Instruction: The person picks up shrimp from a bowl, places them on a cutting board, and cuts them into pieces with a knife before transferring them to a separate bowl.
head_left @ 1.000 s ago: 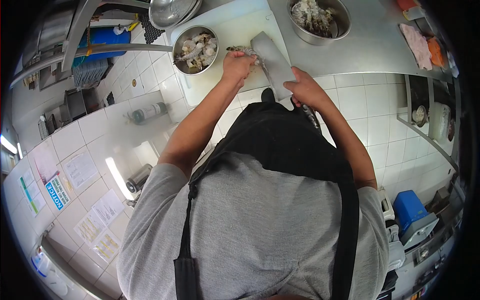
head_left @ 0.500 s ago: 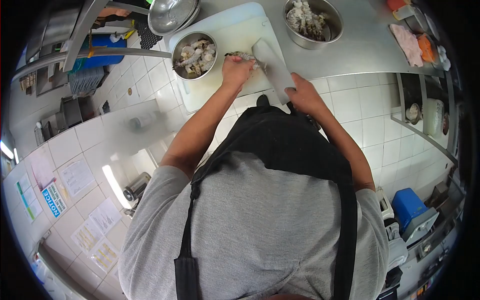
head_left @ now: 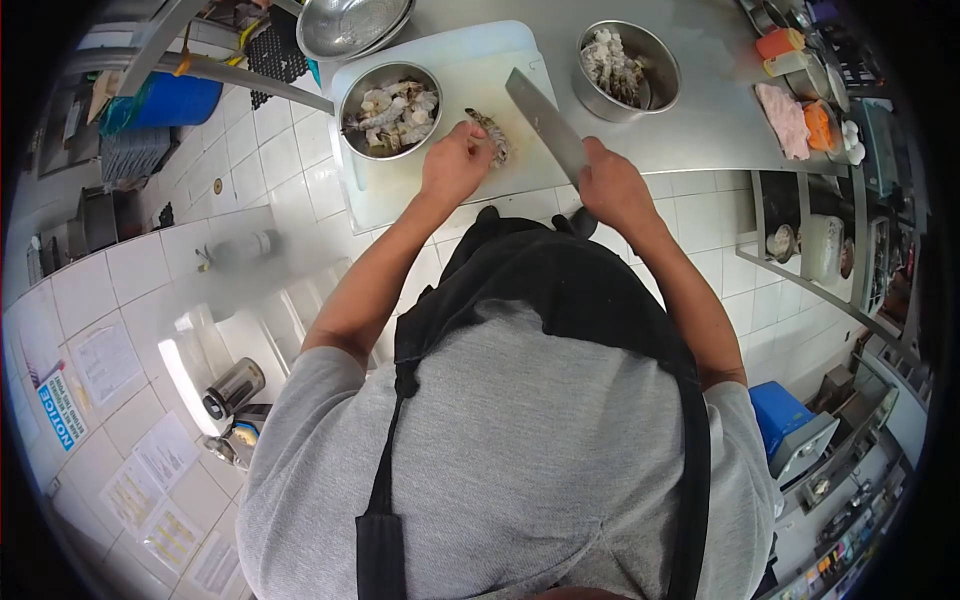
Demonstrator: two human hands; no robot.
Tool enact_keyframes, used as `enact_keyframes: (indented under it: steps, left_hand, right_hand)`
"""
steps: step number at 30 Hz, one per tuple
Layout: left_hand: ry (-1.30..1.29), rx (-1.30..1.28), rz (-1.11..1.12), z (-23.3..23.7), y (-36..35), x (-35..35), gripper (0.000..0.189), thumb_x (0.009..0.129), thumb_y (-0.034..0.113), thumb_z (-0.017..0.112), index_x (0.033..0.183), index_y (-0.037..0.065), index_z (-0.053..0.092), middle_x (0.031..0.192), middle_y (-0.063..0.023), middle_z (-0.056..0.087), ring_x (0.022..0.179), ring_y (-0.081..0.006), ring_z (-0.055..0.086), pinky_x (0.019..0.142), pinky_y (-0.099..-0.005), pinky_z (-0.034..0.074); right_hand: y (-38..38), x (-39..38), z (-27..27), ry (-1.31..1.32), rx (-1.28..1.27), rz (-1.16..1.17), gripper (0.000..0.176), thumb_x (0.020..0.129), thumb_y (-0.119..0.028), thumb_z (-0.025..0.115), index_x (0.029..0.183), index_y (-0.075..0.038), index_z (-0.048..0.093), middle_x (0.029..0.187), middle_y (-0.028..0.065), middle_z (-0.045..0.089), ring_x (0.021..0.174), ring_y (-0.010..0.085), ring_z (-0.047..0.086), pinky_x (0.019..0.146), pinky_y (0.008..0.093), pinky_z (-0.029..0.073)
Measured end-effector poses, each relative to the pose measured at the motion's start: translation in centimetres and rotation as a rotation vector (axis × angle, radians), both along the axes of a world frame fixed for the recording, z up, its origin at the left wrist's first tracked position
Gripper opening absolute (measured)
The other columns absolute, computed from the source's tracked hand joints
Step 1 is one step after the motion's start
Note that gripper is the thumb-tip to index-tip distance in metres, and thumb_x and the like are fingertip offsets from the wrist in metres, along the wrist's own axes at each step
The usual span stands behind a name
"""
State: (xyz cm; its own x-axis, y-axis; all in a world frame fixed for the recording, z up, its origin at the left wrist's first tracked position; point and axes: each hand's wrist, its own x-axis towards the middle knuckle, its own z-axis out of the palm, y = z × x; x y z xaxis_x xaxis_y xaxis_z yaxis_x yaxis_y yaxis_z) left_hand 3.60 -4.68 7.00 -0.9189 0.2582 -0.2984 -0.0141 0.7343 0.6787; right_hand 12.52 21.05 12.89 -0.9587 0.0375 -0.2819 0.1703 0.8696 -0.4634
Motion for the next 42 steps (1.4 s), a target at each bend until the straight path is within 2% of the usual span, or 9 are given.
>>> enact_keyframes:
  steps: [2, 5, 8, 12, 17, 23, 30, 32, 42]
  left_hand:
    - [0.268, 0.105, -0.098, -1.3, -0.5, -0.3, 0.025, 0.091, 0.014, 0.07, 0.115, 0.008, 0.074, 0.101, -0.0127, 0.076, 0.095, -0.0355, 0.075, 0.085, -0.0443, 0.06]
    - [0.523, 0.121, -0.287, -2.4, 0.1, -1.1, 0.032, 0.088, 0.0, 0.065, 0.115, 0.01, 0.076, 0.112, -0.0114, 0.07, 0.108, -0.0361, 0.068, 0.092, -0.0457, 0.057]
    - [0.576, 0.015, -0.395, -1.9, 0.7, -1.9, 0.037, 0.083, -0.006, 0.066, 0.113, 0.012, 0.079, 0.119, -0.0115, 0.061, 0.117, -0.037, 0.058, 0.101, -0.0475, 0.052]
    - [0.578, 0.071, -0.387, -2.8, 0.6, -2.1, 0.035, 0.081, -0.006, 0.068, 0.109, 0.013, 0.08, 0.119, -0.0105, 0.061, 0.117, -0.0378, 0.055, 0.105, -0.0494, 0.048]
    - [0.601, -0.017, -0.39, -2.0, 0.6, -1.4, 0.015, 0.089, 0.008, 0.066, 0.1, 0.009, 0.077, 0.114, -0.0127, 0.066, 0.116, -0.0351, 0.059, 0.105, -0.0512, 0.047]
    - [0.296, -0.402, -0.436, 0.7, 2.4, -2.3, 0.027, 0.094, 0.026, 0.062, 0.098, 0.003, 0.077, 0.091, -0.0196, 0.077, 0.088, -0.042, 0.075, 0.088, -0.0556, 0.058]
    - [0.201, -0.451, -0.456, 1.5, 3.3, -3.0, 0.028, 0.091, 0.027, 0.065, 0.094, 0.001, 0.077, 0.089, -0.0216, 0.076, 0.086, -0.0427, 0.075, 0.083, -0.0553, 0.06]
    - [0.523, -0.21, -0.387, -0.7, 3.2, -2.8, 0.025, 0.087, 0.022, 0.068, 0.097, 0.001, 0.078, 0.09, -0.021, 0.073, 0.085, -0.0424, 0.073, 0.081, -0.0538, 0.06]
    - [0.498, -0.029, -0.245, -2.2, 3.6, -2.1, 0.024, 0.087, 0.021, 0.07, 0.101, 0.003, 0.078, 0.091, -0.0205, 0.07, 0.085, -0.0423, 0.072, 0.079, -0.0544, 0.059]
  right_hand:
    - [-0.6, 0.8, 0.4, -0.003, -0.024, 0.065, 0.025, 0.096, -0.011, 0.059, 0.117, 0.002, 0.054, 0.098, 0.0331, 0.072, 0.097, 0.0514, 0.071, 0.088, 0.0606, 0.055]
    - [-0.1, 1.0, -0.3, -0.087, -0.051, 0.074, 0.029, 0.095, -0.011, 0.059, 0.12, 0.002, 0.055, 0.098, 0.0329, 0.072, 0.096, 0.0517, 0.07, 0.088, 0.0609, 0.055]
    - [0.5, 0.7, -0.4, -0.094, -0.052, 0.029, 0.032, 0.095, -0.011, 0.058, 0.123, 0.003, 0.055, 0.097, 0.033, 0.072, 0.096, 0.0517, 0.07, 0.088, 0.0611, 0.055]
    - [0.4, 0.1, 0.0, -0.037, -0.046, 0.047, 0.034, 0.094, -0.012, 0.058, 0.124, 0.005, 0.054, 0.096, 0.0338, 0.072, 0.096, 0.0518, 0.07, 0.089, 0.0611, 0.055]
    - [0.8, -0.1, -1.0, -0.089, -0.029, 0.04, 0.03, 0.094, -0.012, 0.059, 0.12, 0.004, 0.054, 0.095, 0.0339, 0.072, 0.094, 0.0517, 0.07, 0.088, 0.0612, 0.055]
    - [-0.2, 2.1, 1.1, 0.059, 0.012, -0.031, 0.025, 0.095, -0.007, 0.059, 0.117, 0.002, 0.052, 0.099, 0.0316, 0.071, 0.092, 0.0509, 0.071, 0.083, 0.0607, 0.056]
    - [-1.9, 1.7, -1.2, -0.028, 0.075, 0.086, 0.029, 0.092, -0.003, 0.058, 0.12, 0.0, 0.051, 0.104, 0.0289, 0.069, 0.091, 0.0499, 0.072, 0.079, 0.0587, 0.058]
    - [-2.0, 1.6, -0.6, -0.004, 0.098, 0.104, 0.029, 0.091, -0.002, 0.058, 0.119, -0.001, 0.051, 0.101, 0.0275, 0.068, 0.089, 0.0488, 0.072, 0.078, 0.0575, 0.059]
    - [-2.3, 0.9, 0.9, 0.01, 0.166, 0.154, 0.024, 0.093, -0.003, 0.056, 0.116, 0.0, 0.053, 0.1, 0.0265, 0.068, 0.087, 0.0457, 0.073, 0.078, 0.0535, 0.061]
